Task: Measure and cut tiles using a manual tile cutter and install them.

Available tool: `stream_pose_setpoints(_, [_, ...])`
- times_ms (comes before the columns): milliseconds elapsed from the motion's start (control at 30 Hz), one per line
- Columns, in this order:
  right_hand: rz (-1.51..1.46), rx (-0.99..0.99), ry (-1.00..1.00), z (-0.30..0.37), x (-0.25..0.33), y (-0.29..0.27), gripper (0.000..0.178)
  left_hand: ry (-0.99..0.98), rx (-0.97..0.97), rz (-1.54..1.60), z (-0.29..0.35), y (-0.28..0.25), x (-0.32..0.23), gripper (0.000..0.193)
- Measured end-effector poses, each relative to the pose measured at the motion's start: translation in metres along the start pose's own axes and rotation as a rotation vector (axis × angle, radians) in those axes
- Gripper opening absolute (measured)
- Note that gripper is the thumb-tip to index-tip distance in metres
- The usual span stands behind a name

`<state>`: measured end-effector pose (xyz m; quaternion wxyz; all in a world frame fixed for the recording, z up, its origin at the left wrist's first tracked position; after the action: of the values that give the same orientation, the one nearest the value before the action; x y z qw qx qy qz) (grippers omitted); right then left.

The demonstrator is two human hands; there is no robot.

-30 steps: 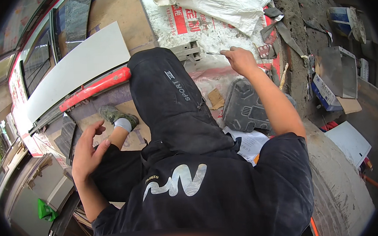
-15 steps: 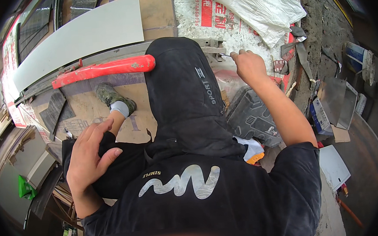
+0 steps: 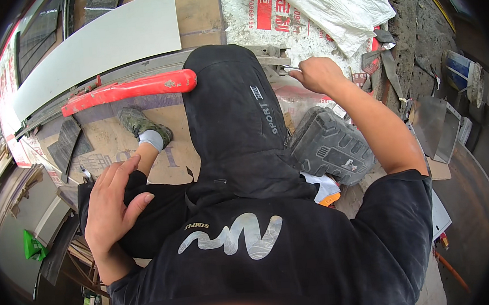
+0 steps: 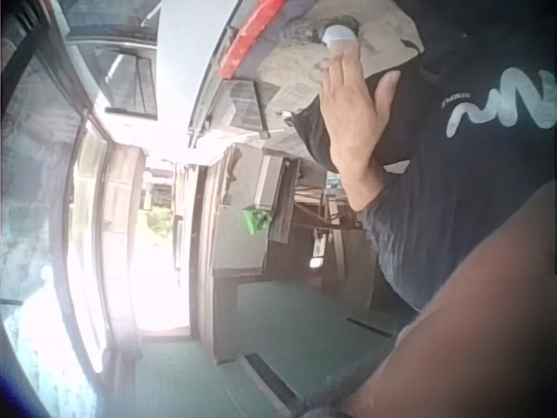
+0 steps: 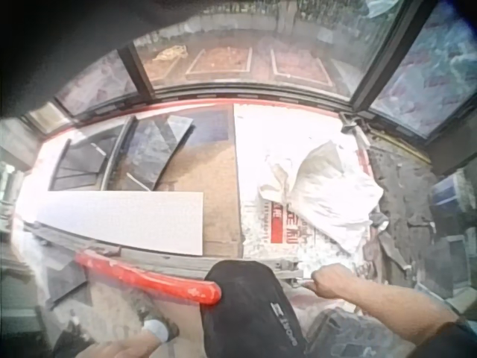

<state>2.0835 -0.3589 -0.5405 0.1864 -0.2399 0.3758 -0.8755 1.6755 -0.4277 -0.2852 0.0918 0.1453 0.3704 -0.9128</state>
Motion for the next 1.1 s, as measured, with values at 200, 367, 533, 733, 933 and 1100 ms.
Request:
stream_pose_setpoints(200, [-0.002, 0.118, -0.05, 0.002, -0.002, -0.004, 0.031, 0.018, 0.02, 0.003, -0.002, -0.001, 0.002, 0.061])
stream_pose_setpoints(367, [0.005, 0.244, -0.043, -0.005, -0.01, 0.006, 0.013, -0.013, 0.02, 0.015, -0.003, -0.008, 0.008, 0.063])
stream_pose_setpoints(533, [0.004, 0.246, -0.062, -0.003, -0.011, 0.011, 0.015, 0.012, 0.01, 0.064, -0.001, -0.017, 0.013, 0.063])
stream_pose_setpoints(733, [0.041, 0.238, -0.067, -0.005, -0.013, 0.009, 0.015, 0.082, -0.137, 0.109, 0.008, -0.041, 0.02, 0.063])
stream_pose_setpoints(933, [-0.03, 0.239, -0.033, -0.001, -0.016, 0.02, 0.015, 0.113, -0.062, 0.12, 0.005, -0.038, 0.015, 0.063])
stream_pose_setpoints(1100, [-0.006, 0.22, -0.075, -0.003, -0.014, 0.016, 0.013, 0.092, -0.1, 0.096, 0.014, -0.045, 0.018, 0.06])
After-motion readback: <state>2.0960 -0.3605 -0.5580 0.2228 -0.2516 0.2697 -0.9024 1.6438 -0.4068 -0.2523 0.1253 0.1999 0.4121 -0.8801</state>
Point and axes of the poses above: each hand's wrist, its own z-axis away from the middle knuckle, its own y-axis out of the palm, x = y × z, the point moved 3 cm from there along -z, towards the middle knuckle, and after that the axes turned 12 degrees about -y, right-handed, at the moved point
